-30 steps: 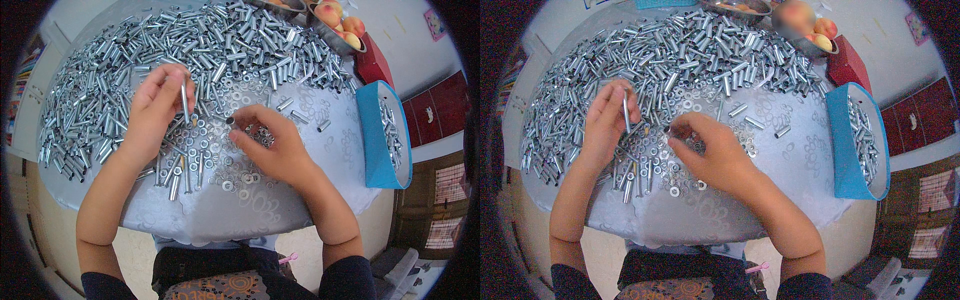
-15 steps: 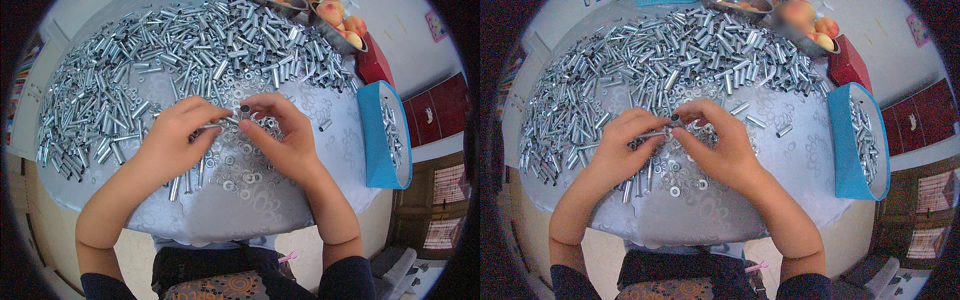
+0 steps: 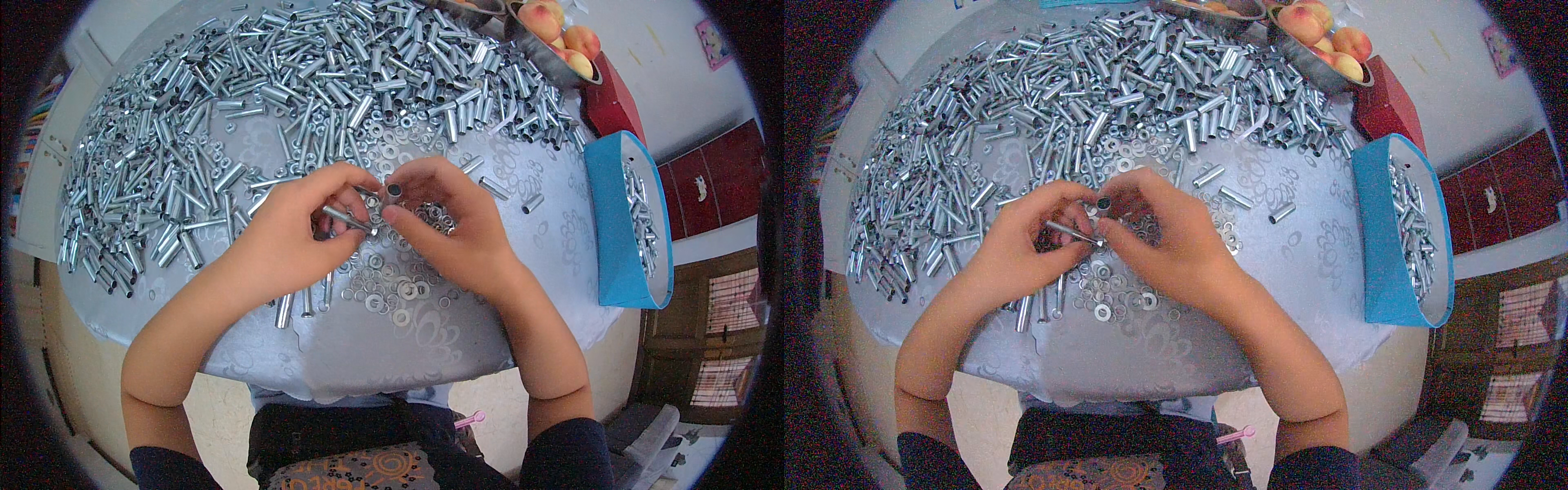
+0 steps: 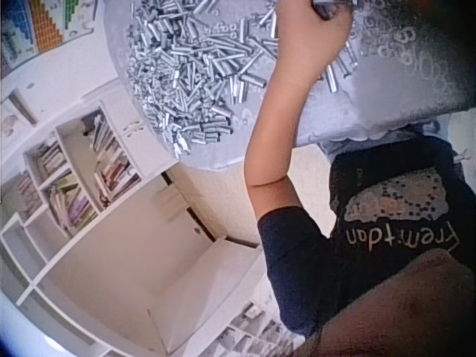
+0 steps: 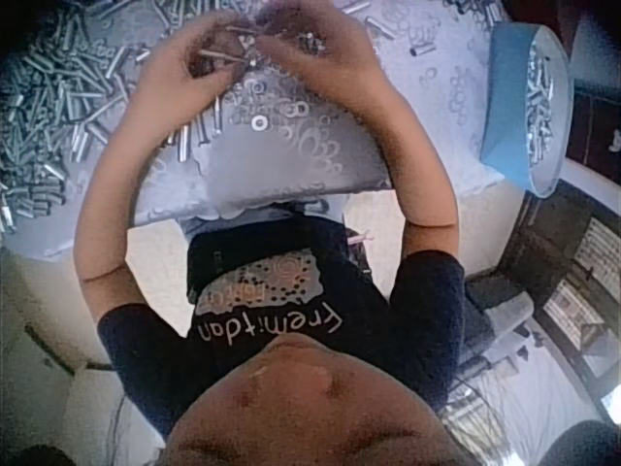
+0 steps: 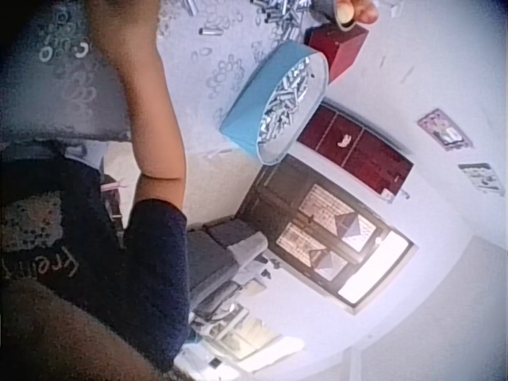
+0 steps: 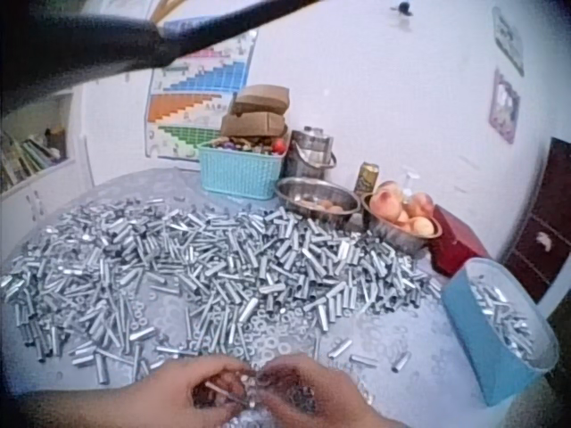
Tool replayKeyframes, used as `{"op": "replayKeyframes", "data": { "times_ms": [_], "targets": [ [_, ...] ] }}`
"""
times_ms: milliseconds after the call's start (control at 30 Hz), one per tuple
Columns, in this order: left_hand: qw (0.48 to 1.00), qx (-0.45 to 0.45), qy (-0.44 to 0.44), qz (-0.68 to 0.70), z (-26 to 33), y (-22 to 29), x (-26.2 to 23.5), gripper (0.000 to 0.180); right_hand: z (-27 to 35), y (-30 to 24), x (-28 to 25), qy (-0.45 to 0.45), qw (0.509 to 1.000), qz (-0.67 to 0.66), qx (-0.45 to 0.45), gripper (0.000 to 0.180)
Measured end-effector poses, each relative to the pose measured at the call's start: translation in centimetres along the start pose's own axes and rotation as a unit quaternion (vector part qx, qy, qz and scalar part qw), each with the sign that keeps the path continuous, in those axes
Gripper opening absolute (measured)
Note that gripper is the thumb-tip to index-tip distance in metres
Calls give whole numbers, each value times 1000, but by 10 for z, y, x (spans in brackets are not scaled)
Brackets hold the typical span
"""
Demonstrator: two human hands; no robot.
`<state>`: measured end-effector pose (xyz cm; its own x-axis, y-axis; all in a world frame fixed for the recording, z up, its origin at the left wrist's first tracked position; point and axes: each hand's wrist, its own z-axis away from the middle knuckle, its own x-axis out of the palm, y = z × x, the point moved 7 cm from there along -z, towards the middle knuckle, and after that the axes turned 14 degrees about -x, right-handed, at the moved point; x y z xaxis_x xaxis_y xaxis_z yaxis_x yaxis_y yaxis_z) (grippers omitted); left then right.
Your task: The person repeatedly picks up metal bolts and washers from a large pile on a table. They insert the washers onto the bolts by hand and place the assembled units into a blue container on the right. The task continues throughout the clip with consistent hand movements.
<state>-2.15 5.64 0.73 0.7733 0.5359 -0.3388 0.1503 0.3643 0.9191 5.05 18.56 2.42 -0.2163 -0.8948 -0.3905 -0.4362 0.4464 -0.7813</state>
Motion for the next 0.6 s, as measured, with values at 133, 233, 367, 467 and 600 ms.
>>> {"op": "replayKeyframes", "data": {
  "times_ms": [133,233,367,467,600],
  "targets": [
    [999,10,-19,38,-3,-3,0,44,2,2,6,-44,998,7,32,26],
    [998,39,-9,51,-2,-3,1,43,2,0,5,-43,999,15,29,26],
    [997,8,-23,69,1,-2,1,40,-2,-9,-2,9,1000,25,-17,27],
    [998,29,20,-45,0,1,-1,32,-2,-10,-3,30,998,-32,-39,30],
    [997,58,28,-31,2,3,-1,33,0,-14,1,7,997,-17,-69,31]
  ]
}}
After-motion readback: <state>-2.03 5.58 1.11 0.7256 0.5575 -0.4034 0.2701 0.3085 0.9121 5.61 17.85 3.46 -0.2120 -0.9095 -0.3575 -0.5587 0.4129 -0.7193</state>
